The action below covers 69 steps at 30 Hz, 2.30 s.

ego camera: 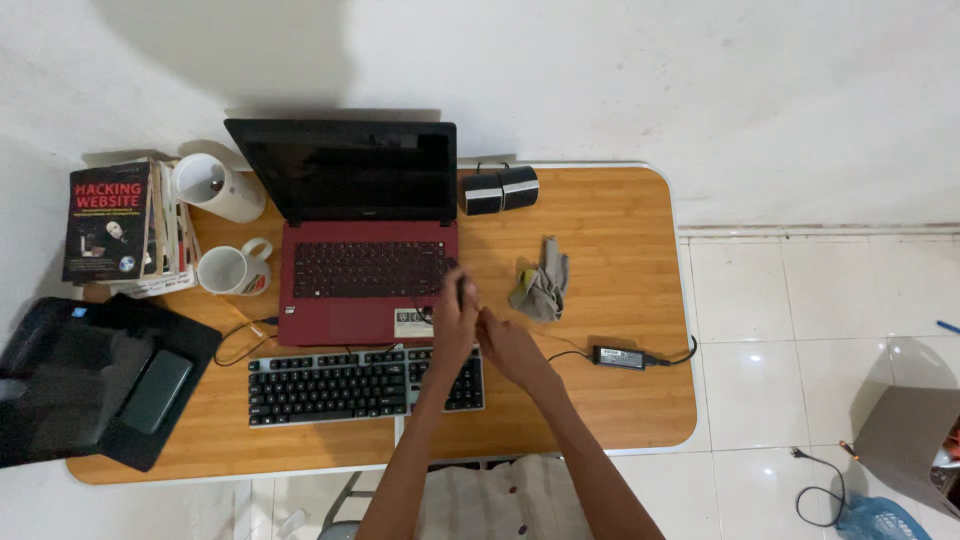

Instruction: The person cleans a wooden desk using a cloth. They wipe the surface around a laptop, keyboard, and tablet, moving items aside as needed. They also wipe the tablet and laptop surfaces and organize cables.

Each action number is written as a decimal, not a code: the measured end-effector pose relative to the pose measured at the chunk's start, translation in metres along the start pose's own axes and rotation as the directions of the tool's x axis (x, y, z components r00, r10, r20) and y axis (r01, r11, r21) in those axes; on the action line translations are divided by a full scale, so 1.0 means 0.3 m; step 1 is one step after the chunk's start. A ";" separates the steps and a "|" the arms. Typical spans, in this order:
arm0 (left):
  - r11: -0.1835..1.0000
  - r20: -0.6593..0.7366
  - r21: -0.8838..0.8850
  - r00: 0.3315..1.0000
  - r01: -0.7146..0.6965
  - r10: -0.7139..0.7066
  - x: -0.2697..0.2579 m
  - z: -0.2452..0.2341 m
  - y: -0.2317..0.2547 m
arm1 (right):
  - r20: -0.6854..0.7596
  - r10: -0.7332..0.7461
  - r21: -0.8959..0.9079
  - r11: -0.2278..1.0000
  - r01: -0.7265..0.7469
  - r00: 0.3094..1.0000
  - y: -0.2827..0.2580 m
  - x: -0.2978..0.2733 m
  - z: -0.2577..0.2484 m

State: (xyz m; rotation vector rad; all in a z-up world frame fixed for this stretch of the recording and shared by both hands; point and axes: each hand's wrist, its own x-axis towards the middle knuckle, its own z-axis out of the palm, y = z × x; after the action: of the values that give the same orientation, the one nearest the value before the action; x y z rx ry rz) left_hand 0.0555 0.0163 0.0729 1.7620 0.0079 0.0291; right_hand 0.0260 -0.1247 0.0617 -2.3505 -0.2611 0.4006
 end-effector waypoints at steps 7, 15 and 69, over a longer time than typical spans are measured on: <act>0.958 0.332 0.248 0.916 0.145 -0.225 -0.042 -0.095 0.025 | 0.091 0.003 0.251 0.968 -0.026 0.996 -0.011 0.044 -0.073; 0.884 0.293 0.234 0.896 -0.405 0.333 -0.027 -0.094 -0.091 | 0.060 0.112 0.563 0.817 -0.126 0.992 0.021 0.029 0.001; 0.955 0.240 -0.138 0.944 0.262 -0.224 0.128 -0.085 -0.243 | -0.271 -0.076 -0.343 0.939 -0.023 0.960 0.380 0.015 -0.015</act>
State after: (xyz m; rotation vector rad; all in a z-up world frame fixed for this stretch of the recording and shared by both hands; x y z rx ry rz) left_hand 0.0941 0.0560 0.0068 1.5759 0.0595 -0.3399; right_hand 0.0401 -0.2078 -0.0152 -2.7052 -0.2420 -0.0002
